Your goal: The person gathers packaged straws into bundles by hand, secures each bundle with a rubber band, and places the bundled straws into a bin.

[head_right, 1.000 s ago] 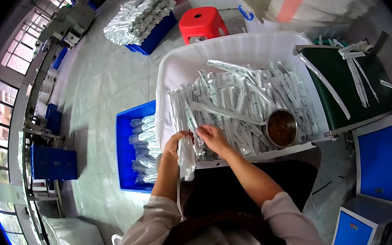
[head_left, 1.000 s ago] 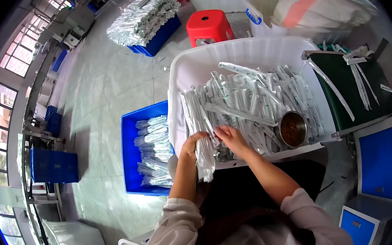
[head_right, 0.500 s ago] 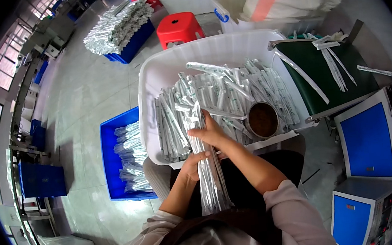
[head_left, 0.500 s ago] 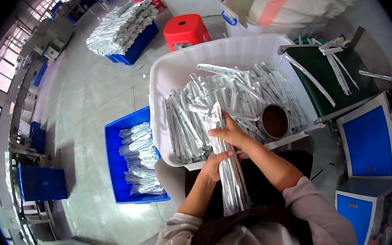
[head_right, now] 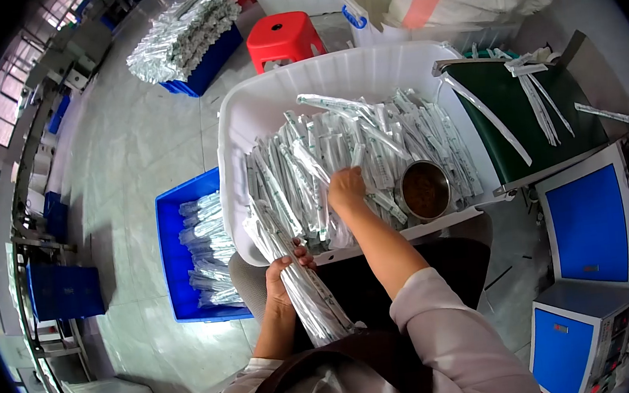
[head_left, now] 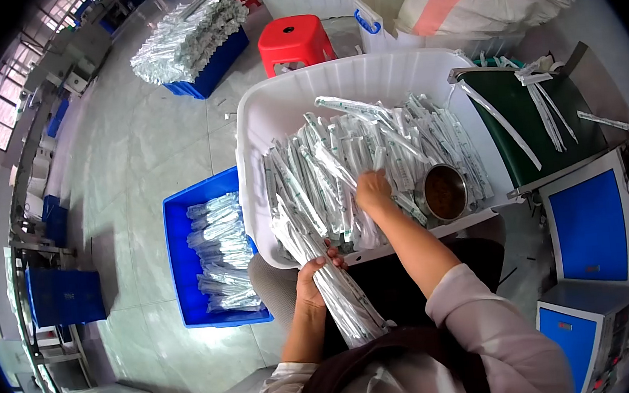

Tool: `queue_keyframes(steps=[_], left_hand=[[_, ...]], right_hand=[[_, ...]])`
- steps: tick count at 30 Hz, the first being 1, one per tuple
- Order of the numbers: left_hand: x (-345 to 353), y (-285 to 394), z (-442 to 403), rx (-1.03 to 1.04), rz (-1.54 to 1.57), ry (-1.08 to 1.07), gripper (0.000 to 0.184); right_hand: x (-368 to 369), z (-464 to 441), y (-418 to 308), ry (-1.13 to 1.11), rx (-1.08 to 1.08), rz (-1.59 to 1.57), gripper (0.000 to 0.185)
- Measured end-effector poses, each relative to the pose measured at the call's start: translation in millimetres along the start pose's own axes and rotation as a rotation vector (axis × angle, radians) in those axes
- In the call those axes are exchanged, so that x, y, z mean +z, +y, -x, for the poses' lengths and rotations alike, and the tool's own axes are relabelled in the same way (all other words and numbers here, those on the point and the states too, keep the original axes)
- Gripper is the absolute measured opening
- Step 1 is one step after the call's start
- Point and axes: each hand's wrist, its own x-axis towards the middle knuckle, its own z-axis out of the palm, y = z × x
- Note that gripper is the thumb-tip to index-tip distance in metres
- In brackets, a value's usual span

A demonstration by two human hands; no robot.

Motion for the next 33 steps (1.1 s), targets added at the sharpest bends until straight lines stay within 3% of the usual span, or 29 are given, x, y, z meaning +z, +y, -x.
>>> queue_keyframes(steps=[1, 4, 7, 8, 11, 12, 13, 14, 15, 17, 20, 21, 23, 26, 29, 31, 33], left_hand=[[1.9, 0.8, -1.5, 0.0, -0.009, 0.0, 0.042], [0.4, -3.5, -5.7, -0.017, 0.004, -0.049, 0.043], [9.4, -5.4, -9.3, -0.006, -0.062, -0.023, 0.039], [5.2, -5.1, -13.7, -0.011, -0.047, -0.128, 0.038], [18.6, -8.8, -15.5, -0.011, -0.071, -0.17, 0.039], [19.7, -10.4, -16.2, -0.065, -0.068, -0.177, 0.051], [-15.5, -9.3, -25.6, -0.206, -0.143, 0.004, 0.066], [1.3, -11.6, -26.1, -0.217, -0.079, -0.138, 0.068], [23.3, -16.7, -25.4, -0.228, -0.016, -0.281, 0.071], [29.6, -22.3, -22.7, -0.217, 0.055, -0.262, 0.063], [13.9, -22.7, -24.5, -0.279, -0.019, -0.136, 0.049], [4.5, -25.1, -30.5, -0.282, -0.085, -0.138, 0.045], [19.6, -25.7, -28.7, -0.201, -0.25, -0.064, 0.047], [27.5, -30.3, -29.7, -0.178, -0.157, -0.145, 0.044], [35.4, -27.6, -24.7, -0.223, -0.266, -0.08, 0.043], [39.4, -31.5, -24.8, -0.204, -0.286, -0.072, 0.037], [33.5, -38.2, -34.1, -0.315, -0.266, -0.153, 0.037]], right_hand=[[-5.1, 6.6, 0.8, -0.02, -0.136, 0.116, 0.037], [-17.8, 23.6, -3.9, -0.003, -0.202, 0.189, 0.021], [-45.8, 43.9, -6.6, 0.075, -0.277, 0.066, 0.02], [-58.1, 54.7, -8.3, 0.075, -0.281, 0.07, 0.02], [-73.5, 100.3, -4.7, 0.123, -0.438, -0.032, 0.023], [-69.0, 121.4, 1.3, 0.1, -0.471, -0.021, 0.029], [-71.8, 149.2, -0.1, 0.034, -0.492, -0.049, 0.024], [-68.7, 174.2, 0.5, 0.005, -0.556, -0.088, 0.028], [-68.5, 187.5, 3.8, 0.085, -0.575, -0.032, 0.028], [-80.9, 191.4, 7.5, 0.374, -0.751, 0.183, 0.022], [-88.4, 174.9, 9.9, 0.397, -0.746, 0.095, 0.02], [-92.5, 170.8, 5.7, 0.334, -0.585, 0.091, 0.023], [-102.5, 156.0, 7.9, 0.213, -0.499, 0.012, 0.036], [-111.8, 163.5, 8.1, 0.05, -0.485, 0.077, 0.048], [-126.6, 171.3, 8.4, 0.078, -0.539, 0.13, 0.053], [-158.4, 154.5, -5.2, 0.048, -0.431, 0.136, 0.055], [-173.0, 125.8, -10.5, 0.604, -0.716, -0.037, 0.052]])
